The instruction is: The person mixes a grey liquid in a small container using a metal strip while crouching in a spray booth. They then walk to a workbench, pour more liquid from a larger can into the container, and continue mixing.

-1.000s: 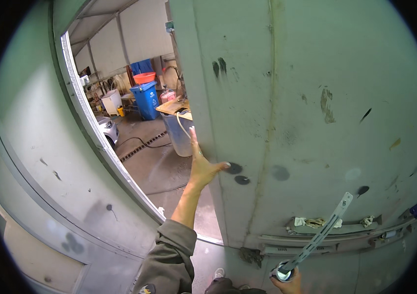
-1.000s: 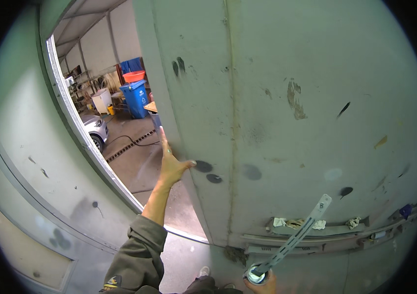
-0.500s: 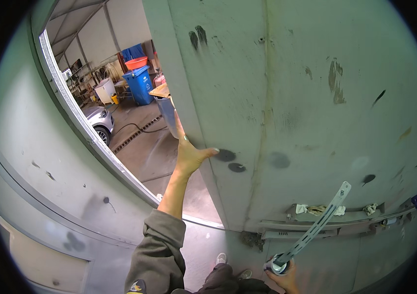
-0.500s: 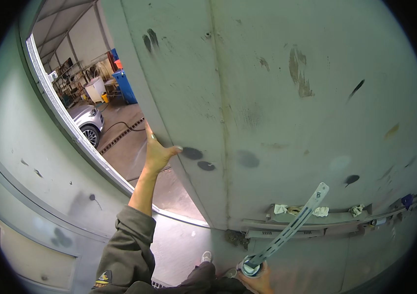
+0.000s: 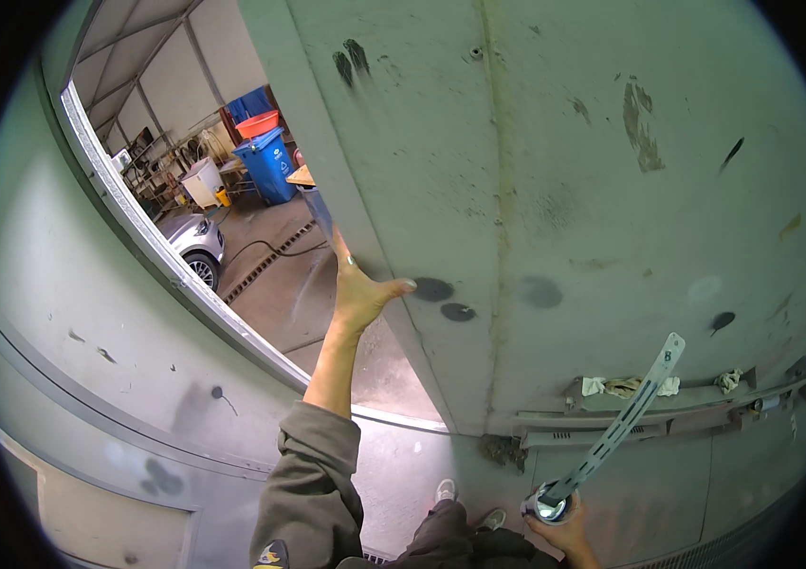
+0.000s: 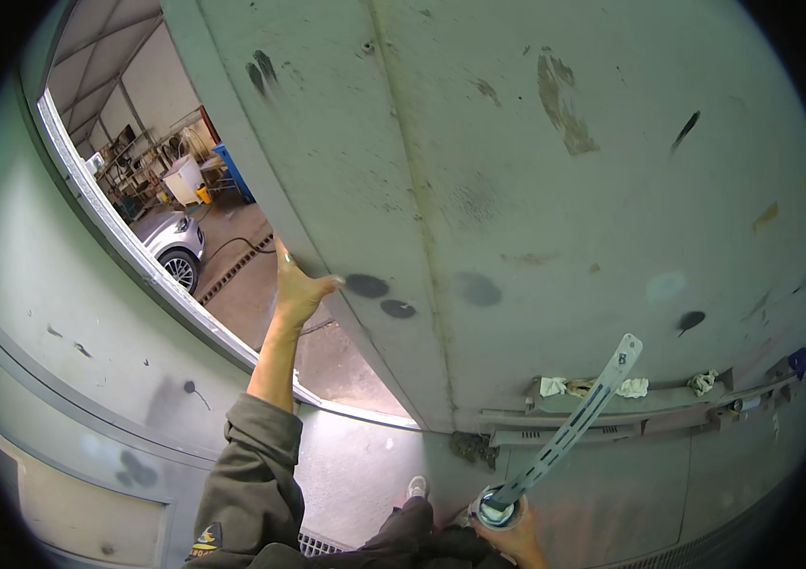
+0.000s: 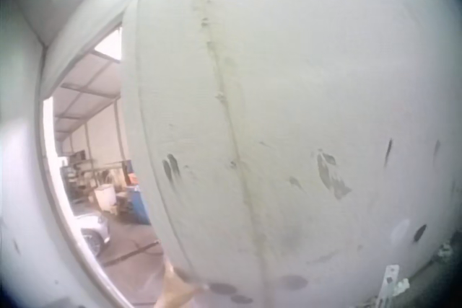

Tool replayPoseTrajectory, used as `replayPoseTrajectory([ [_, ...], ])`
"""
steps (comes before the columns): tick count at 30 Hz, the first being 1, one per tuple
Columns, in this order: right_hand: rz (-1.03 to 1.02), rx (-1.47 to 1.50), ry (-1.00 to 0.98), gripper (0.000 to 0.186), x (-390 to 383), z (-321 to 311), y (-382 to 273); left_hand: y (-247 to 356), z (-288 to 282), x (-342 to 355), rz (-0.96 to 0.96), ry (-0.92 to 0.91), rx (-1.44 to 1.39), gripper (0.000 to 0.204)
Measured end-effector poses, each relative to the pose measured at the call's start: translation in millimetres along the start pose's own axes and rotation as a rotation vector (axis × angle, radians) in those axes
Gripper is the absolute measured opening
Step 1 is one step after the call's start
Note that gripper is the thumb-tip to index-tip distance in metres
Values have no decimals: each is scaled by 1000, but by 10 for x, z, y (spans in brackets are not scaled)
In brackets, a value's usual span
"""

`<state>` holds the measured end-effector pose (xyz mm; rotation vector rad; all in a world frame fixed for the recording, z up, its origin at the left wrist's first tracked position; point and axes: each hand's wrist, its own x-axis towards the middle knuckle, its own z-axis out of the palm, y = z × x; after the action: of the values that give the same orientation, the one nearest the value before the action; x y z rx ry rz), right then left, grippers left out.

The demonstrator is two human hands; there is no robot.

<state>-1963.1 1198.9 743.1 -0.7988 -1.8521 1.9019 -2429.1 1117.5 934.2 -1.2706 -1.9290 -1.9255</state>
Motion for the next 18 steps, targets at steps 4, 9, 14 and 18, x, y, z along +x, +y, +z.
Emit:
replayPoseTrajectory([
  [4, -66, 15, 4, 65, 3, -7, 118, 83, -58, 14, -107, -35, 134, 143],
  [9, -80, -31, -12, 67, 11, -16, 236, 141, -119, 28, -26, -45, 543, 143],
  [14, -80, -20, -4, 66, 9, -27, 245, 144, -121, 36, -5, -32, 698, 142],
  [18, -71, -35, 7, 65, 7, -46, 238, 186, -152, 66, 106, -46, 869, 132],
])
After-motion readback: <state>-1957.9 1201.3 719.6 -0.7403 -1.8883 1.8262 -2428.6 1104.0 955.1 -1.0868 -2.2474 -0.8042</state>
